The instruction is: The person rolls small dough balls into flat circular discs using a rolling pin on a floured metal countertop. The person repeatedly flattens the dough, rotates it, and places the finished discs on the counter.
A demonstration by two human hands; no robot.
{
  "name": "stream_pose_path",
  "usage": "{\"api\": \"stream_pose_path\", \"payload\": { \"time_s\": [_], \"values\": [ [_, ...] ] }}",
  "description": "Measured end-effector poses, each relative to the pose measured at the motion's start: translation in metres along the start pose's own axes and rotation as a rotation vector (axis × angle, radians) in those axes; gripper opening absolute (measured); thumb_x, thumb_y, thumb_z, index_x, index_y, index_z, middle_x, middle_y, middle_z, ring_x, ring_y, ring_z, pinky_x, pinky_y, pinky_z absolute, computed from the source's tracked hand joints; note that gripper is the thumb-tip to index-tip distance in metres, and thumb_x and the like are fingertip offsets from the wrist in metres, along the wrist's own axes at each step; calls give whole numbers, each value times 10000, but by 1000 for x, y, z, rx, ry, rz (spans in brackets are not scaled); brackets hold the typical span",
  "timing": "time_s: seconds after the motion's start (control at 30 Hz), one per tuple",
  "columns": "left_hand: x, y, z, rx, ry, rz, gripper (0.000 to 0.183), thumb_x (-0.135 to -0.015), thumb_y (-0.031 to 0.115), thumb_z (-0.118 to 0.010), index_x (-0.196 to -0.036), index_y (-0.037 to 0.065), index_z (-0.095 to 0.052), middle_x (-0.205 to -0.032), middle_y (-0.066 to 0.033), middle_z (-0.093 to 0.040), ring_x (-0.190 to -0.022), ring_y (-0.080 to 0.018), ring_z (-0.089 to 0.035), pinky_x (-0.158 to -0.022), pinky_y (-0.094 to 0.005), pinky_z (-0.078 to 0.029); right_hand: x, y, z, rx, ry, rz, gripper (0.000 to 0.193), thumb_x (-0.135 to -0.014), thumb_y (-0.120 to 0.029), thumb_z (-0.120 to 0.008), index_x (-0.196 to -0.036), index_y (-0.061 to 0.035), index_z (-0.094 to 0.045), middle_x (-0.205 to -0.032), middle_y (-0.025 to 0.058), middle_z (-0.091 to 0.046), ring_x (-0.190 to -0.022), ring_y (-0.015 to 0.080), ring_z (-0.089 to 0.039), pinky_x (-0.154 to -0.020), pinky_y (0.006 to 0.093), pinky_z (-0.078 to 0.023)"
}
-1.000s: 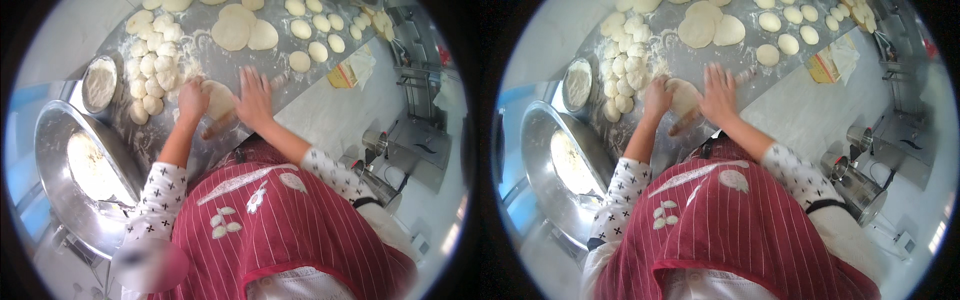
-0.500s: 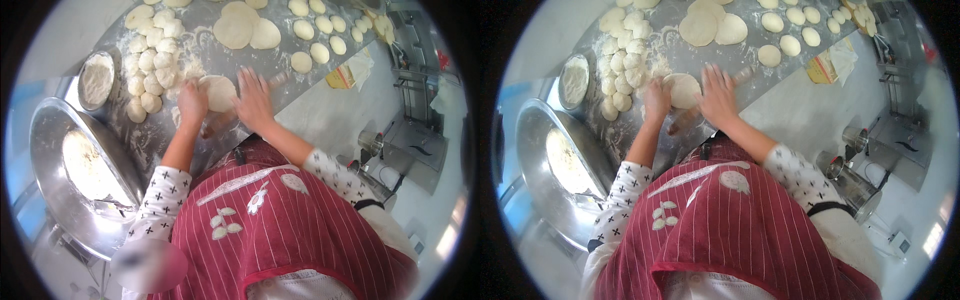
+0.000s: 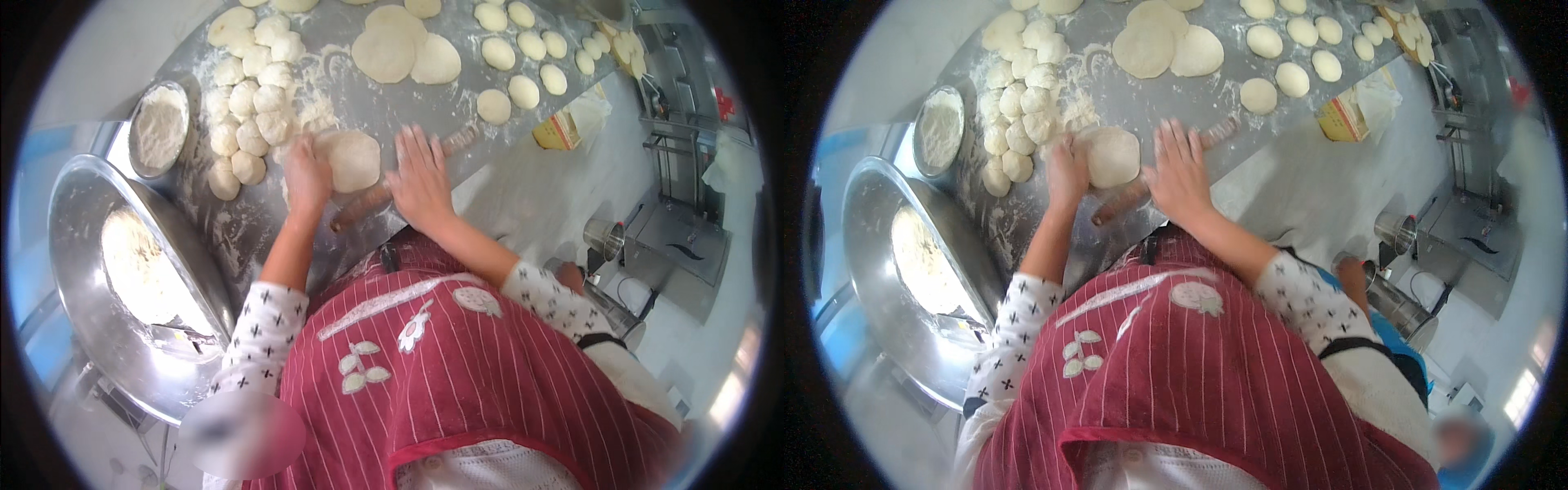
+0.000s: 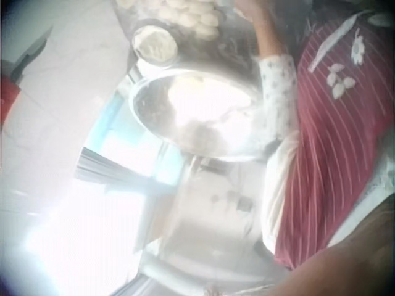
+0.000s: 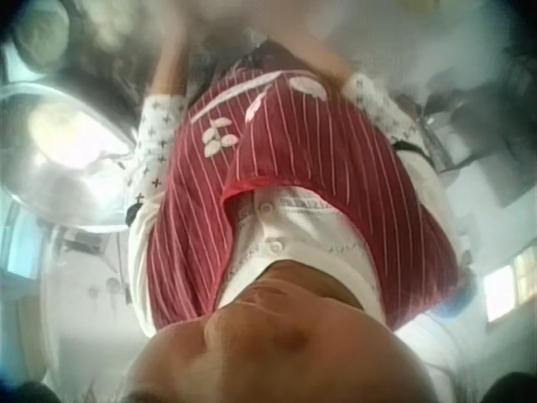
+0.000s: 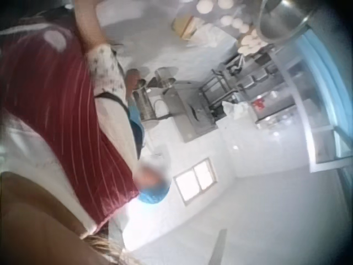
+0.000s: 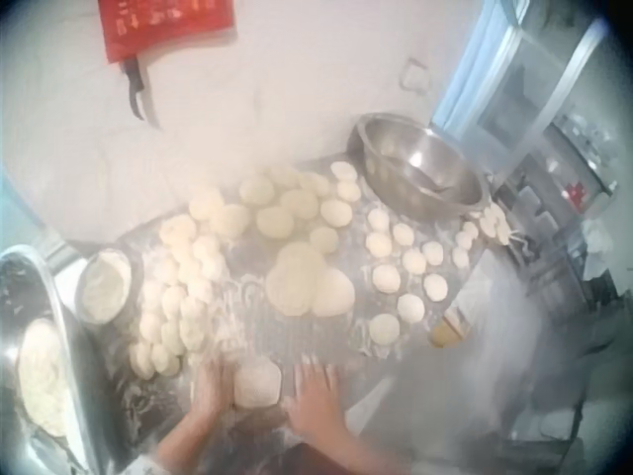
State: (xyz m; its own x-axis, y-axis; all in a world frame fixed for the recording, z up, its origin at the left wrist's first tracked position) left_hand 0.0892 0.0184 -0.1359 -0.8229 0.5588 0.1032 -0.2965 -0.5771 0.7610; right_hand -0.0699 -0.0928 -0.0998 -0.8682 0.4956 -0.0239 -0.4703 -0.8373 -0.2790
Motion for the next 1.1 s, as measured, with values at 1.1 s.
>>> {"api": "stream_pose_path", "payload": {
  "time_s": [1.1],
  "values": [
    [-4, 79, -30, -12, -362, -319, 341, -778, 195, -717, -1044, 42, -569, -952, -207, -645, -927, -413, -621, -801, -431, -492, 57, 6, 26, -139, 26, 18, 677, -890, -354, -553, -1402, 50, -373, -1473, 185, -359, -1409, 311, -270, -1153, 506, -143]
  ]
}}
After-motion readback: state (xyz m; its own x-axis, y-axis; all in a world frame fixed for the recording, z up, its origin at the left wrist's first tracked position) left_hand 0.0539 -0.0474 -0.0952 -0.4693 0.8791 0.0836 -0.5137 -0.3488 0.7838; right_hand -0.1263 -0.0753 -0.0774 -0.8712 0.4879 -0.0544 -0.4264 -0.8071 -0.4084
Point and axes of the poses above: each hand's wrist, its own x-axis away from the middle knuckle, its own z-axis out of the back of the hand, y = z × x, the point moved 8 cm from there along -x, towards the middle knuckle
